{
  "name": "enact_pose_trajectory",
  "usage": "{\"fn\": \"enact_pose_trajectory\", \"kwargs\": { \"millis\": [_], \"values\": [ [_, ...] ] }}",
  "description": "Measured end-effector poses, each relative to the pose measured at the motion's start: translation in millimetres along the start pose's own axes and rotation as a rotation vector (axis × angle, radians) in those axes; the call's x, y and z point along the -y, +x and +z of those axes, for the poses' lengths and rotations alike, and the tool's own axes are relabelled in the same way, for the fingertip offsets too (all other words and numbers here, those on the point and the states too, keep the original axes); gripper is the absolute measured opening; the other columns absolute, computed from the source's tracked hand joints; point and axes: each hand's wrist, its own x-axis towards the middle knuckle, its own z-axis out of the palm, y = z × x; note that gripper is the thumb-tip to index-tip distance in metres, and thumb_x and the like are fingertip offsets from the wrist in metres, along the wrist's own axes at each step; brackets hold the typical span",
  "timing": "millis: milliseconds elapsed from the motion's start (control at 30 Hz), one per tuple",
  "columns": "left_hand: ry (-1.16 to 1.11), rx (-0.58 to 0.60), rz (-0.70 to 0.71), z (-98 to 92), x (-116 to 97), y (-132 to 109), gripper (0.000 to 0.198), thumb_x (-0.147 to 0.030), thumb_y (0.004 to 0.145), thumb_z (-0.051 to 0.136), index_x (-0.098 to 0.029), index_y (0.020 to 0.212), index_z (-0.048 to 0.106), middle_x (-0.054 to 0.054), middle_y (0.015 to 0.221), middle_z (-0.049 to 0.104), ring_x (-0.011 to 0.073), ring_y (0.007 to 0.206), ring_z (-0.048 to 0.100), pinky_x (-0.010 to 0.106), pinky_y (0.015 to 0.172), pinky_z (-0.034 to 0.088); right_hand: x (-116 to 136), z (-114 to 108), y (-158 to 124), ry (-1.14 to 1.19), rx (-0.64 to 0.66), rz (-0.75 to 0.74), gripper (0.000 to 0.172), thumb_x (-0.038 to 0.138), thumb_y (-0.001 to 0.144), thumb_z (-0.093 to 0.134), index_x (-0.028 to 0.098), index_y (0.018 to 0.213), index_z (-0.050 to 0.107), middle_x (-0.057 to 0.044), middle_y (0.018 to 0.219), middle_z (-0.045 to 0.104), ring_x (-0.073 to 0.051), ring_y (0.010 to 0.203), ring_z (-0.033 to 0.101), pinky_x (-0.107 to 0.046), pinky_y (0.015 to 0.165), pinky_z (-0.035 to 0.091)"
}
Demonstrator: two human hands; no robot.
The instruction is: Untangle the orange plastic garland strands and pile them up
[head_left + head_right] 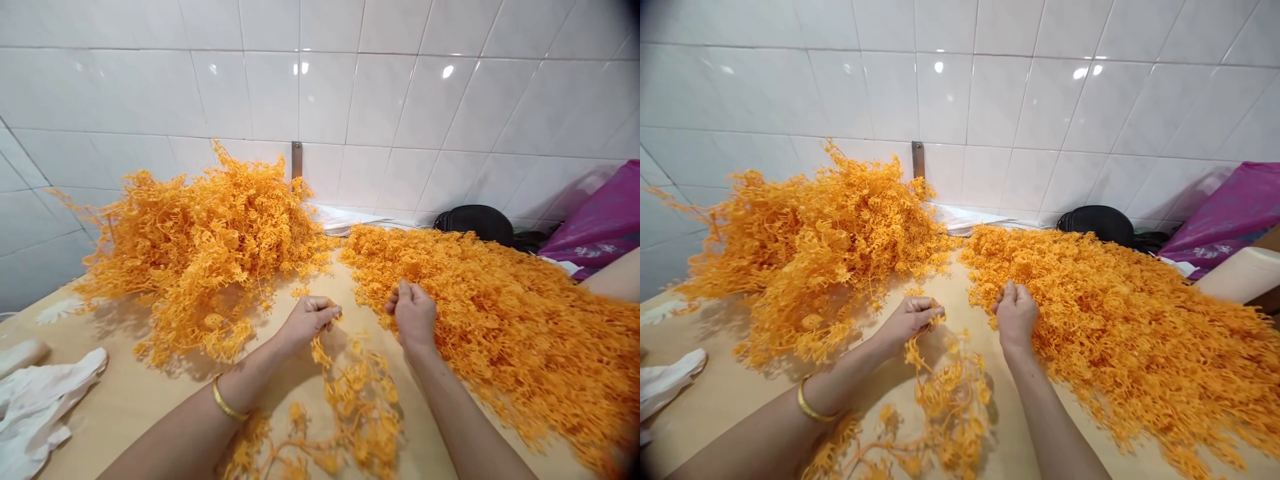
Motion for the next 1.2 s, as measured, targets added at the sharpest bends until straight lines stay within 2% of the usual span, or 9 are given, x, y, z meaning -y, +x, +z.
{"fn": "enact_pose_trajectory", "kwargs": {
  "millis": [100, 167, 333, 533, 700, 800, 933, 1100, 1200],
  "values": [
    [0.070, -0.245, 0.118, -2.4, 10.8, 8.3, 0.030, -0.034, 0.069, 0.050, -0.016, 0.047, 0.039, -0.005, 0.040, 0.036, 0.0050, 0.038, 0.026, 0.021, 0.041, 0.019, 0.8, 7.5, -3.6, 0.040, 0.020, 0.047, 0.029, 0.045, 0.074, 0.045, 0.019, 0.062, 0.044, 0.002, 0.053, 0.048, -0.009, 0.042, 0.044, -0.022, 0.041, 0.035],
    [0.132, -0.351, 0.153, -3.0, 17.0, 11.5, 0.029, -0.032, 0.072, 0.046, -0.017, 0.049, 0.036, -0.005, 0.042, 0.035, 0.0065, 0.041, 0.029, 0.021, 0.043, 0.021, 4.1, 16.3, -10.8, 0.096, 0.157, 0.099, 0.029, 0.045, 0.072, 0.048, 0.018, 0.061, 0.046, 0.003, 0.051, 0.048, -0.007, 0.039, 0.042, -0.021, 0.039, 0.034],
    [0.365, -0.504, 0.254, -5.0, 23.1, 8.0, 0.030, -0.035, 0.077, 0.041, -0.019, 0.052, 0.033, -0.004, 0.046, 0.033, 0.0090, 0.046, 0.030, 0.022, 0.048, 0.019, 13.0, 25.3, -25.3, 0.312, 0.387, 0.339, 0.031, 0.045, 0.065, 0.057, 0.016, 0.060, 0.046, 0.003, 0.050, 0.051, -0.006, 0.037, 0.043, -0.018, 0.037, 0.033],
    [0.634, -0.578, 0.264, -5.0, 19.3, 5.8, 0.029, -0.033, 0.076, 0.043, -0.019, 0.054, 0.033, -0.004, 0.046, 0.030, 0.0100, 0.045, 0.022, 0.026, 0.049, 0.012, 19.2, 29.6, -35.8, 0.348, 0.455, 0.312, 0.030, 0.043, 0.065, 0.060, 0.017, 0.065, 0.045, 0.003, 0.047, 0.053, -0.008, 0.042, 0.050, -0.019, 0.044, 0.039],
    [0.635, -0.509, 0.256, -2.8, 18.4, 6.6, 0.027, -0.033, 0.076, 0.042, -0.019, 0.054, 0.035, -0.004, 0.045, 0.030, 0.0094, 0.044, 0.024, 0.025, 0.049, 0.014, 11.7, 36.2, -38.6, 0.285, 0.480, 0.261, 0.028, 0.037, 0.063, 0.061, 0.019, 0.071, 0.041, 0.006, 0.044, 0.051, -0.010, 0.038, 0.049, -0.020, 0.039, 0.038],
    [0.291, -0.339, 0.224, -0.1, 17.7, 5.7, 0.022, -0.032, 0.073, 0.046, -0.018, 0.058, 0.041, -0.004, 0.048, 0.038, 0.0084, 0.046, 0.033, 0.022, 0.048, 0.023, 2.8, 36.2, -35.2, 0.243, 0.452, 0.221, 0.020, 0.033, 0.067, 0.057, 0.020, 0.072, 0.042, 0.007, 0.043, 0.049, -0.009, 0.037, 0.047, -0.019, 0.037, 0.036],
    [-0.146, -0.157, 0.003, 1.4, 14.8, 4.5, 0.017, -0.030, 0.064, 0.057, -0.015, 0.070, 0.050, -0.003, 0.052, 0.048, 0.0061, 0.039, 0.037, 0.020, 0.041, 0.028, -1.7, 36.6, -30.9, 0.293, 0.351, 0.176, 0.016, 0.026, 0.066, 0.057, 0.019, 0.067, 0.042, 0.007, 0.046, 0.049, -0.005, 0.035, 0.040, -0.016, 0.036, 0.030],
    [-0.117, -0.077, 0.056, -1.7, 16.7, 10.2, 0.014, -0.020, 0.062, 0.058, -0.015, 0.056, 0.047, -0.006, 0.041, 0.038, 0.0031, 0.033, 0.030, 0.017, 0.036, 0.021, 21.6, 23.9, -23.9, 0.451, 0.205, 0.175, 0.018, 0.025, 0.063, 0.058, 0.018, 0.066, 0.043, 0.006, 0.049, 0.048, -0.003, 0.035, 0.035, -0.016, 0.036, 0.026],
    [-0.107, -0.128, 0.049, -5.9, 19.5, 13.2, 0.015, -0.019, 0.063, 0.056, -0.015, 0.055, 0.045, -0.006, 0.041, 0.039, 0.0024, 0.032, 0.028, 0.016, 0.034, 0.018, 40.5, -5.6, -10.5, 0.448, -0.012, -0.026, 0.018, 0.025, 0.063, 0.058, 0.019, 0.071, 0.044, 0.004, 0.058, 0.050, -0.005, 0.041, 0.040, -0.018, 0.040, 0.032]
  ]
}}
